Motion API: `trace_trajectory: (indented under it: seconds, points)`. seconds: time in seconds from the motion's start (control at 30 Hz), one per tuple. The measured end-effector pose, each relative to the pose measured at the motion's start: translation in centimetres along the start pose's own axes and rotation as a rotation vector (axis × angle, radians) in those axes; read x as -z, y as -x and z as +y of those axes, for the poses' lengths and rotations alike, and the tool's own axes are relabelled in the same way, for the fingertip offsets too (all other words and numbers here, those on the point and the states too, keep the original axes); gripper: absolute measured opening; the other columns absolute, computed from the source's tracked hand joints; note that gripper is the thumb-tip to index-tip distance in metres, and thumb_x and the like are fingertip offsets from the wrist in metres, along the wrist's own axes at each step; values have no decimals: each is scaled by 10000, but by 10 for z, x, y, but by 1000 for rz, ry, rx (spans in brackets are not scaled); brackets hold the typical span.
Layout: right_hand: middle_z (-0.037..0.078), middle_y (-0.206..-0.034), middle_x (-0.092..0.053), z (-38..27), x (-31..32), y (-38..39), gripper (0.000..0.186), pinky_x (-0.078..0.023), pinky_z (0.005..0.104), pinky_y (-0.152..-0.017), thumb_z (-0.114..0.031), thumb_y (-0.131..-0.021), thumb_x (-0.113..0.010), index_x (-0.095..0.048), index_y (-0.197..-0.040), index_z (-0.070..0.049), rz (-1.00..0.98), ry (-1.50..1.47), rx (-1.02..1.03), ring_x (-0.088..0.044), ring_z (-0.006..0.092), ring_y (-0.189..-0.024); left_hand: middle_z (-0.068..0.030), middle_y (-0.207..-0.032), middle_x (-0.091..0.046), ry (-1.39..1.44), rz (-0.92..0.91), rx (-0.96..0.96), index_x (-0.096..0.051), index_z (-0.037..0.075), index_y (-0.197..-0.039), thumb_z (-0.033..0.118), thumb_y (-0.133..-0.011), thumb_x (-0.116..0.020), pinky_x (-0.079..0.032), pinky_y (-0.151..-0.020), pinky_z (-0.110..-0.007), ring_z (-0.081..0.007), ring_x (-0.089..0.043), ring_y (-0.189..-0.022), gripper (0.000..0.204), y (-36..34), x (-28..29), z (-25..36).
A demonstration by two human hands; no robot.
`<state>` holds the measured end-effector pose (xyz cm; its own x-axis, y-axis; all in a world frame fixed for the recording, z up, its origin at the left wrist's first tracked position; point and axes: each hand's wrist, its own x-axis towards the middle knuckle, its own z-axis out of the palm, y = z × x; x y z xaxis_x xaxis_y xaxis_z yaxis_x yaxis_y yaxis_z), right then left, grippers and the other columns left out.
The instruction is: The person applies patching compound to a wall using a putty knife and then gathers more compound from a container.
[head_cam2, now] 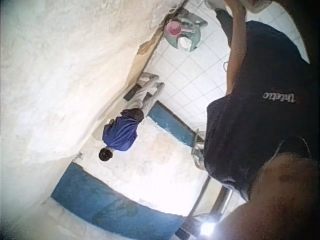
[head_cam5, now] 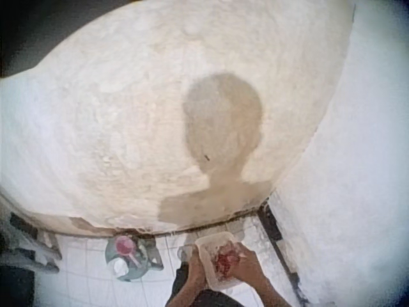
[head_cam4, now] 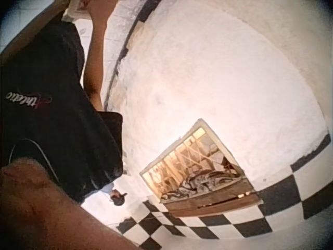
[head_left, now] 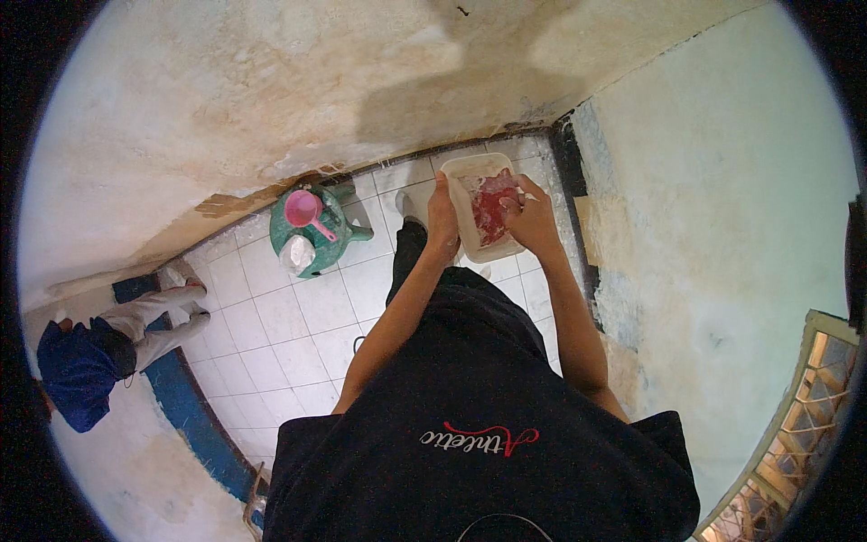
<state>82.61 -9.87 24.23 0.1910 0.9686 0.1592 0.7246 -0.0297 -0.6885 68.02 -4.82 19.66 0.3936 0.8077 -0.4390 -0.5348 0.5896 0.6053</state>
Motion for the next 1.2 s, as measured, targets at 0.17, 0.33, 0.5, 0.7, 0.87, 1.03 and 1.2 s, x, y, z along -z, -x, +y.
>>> trace_trajectory:
  seconds: [0.17, 0.33, 0.5, 0.7, 0.87, 1.03, 1.2]
  points:
    - [214, -1033, -650, 14, 2, -2, 326, -522, 347, -737, -29, -809, -613, -586, -1130, 25, -123, -182, -278, -675, 282, -878, -98, -984, -609, -138, 69, -42, -536, -6, -1177, 575, -990, -276, -525, -747, -312, -183, -613, -849, 664, -1, 2, -2]
    - [228, -1077, -638, 14, 4, -5, 377, -536, 357, -801, -83, -792, -647, -596, -1156, 2, -142, -260, -378, -679, 315, -896, -141, -1116, -613, -281, 24, -107, -477, 14, -1273, 624, -965, -242, -517, -889, -370, -239, -622, -999, 723, -5, 19, -5]
    - [161, -865, -686, -2, 24, -8, 315, -518, 314, -559, -24, -877, -592, -547, -1180, 50, -163, -633, -457, -685, 195, -721, -158, -1195, -579, -162, -6, -16, -441, 16, -1315, 615, -969, -231, -502, -930, -391, -270, -600, -1067, 723, 3, 21, 4]
    - [72, -768, -651, -3, 32, -10, 275, -444, 287, -461, -42, -898, -588, -556, -1166, 15, -277, -686, -628, -572, 130, -530, -139, -1151, -609, 101, 1, 47, -475, 44, -1304, 572, -988, -237, -528, -886, -369, -244, -627, -1026, 660, -2, 23, 7]
    - [70, -800, -635, 11, 28, -7, 264, -453, 264, -459, -40, -888, -593, -579, -1150, -12, -266, -876, -613, -562, 129, -555, -150, -1229, -580, 104, -61, 29, -419, 51, -1361, 636, -956, -245, -507, -931, -395, -264, -597, -1100, 733, -16, 23, 10]
    - [74, -831, -629, 14, 19, -5, 276, -446, 252, -460, -34, -881, -585, -600, -1157, -24, -226, -1038, -599, -585, 135, -592, -149, -1295, -541, 58, -110, 5, -400, 62, -1385, 673, -935, -247, -484, -966, -408, -284, -557, -1166, 773, -32, 24, 14]
    - [80, -904, -639, 34, 8, -21, 310, -473, 276, -498, -26, -913, -534, -585, -1219, -29, -136, -1092, -679, -585, 146, -621, -133, -1342, -515, 163, -114, 135, -391, 89, -1402, 677, -928, -263, -454, -1000, -432, -291, -535, -1194, 766, -64, 22, 15]
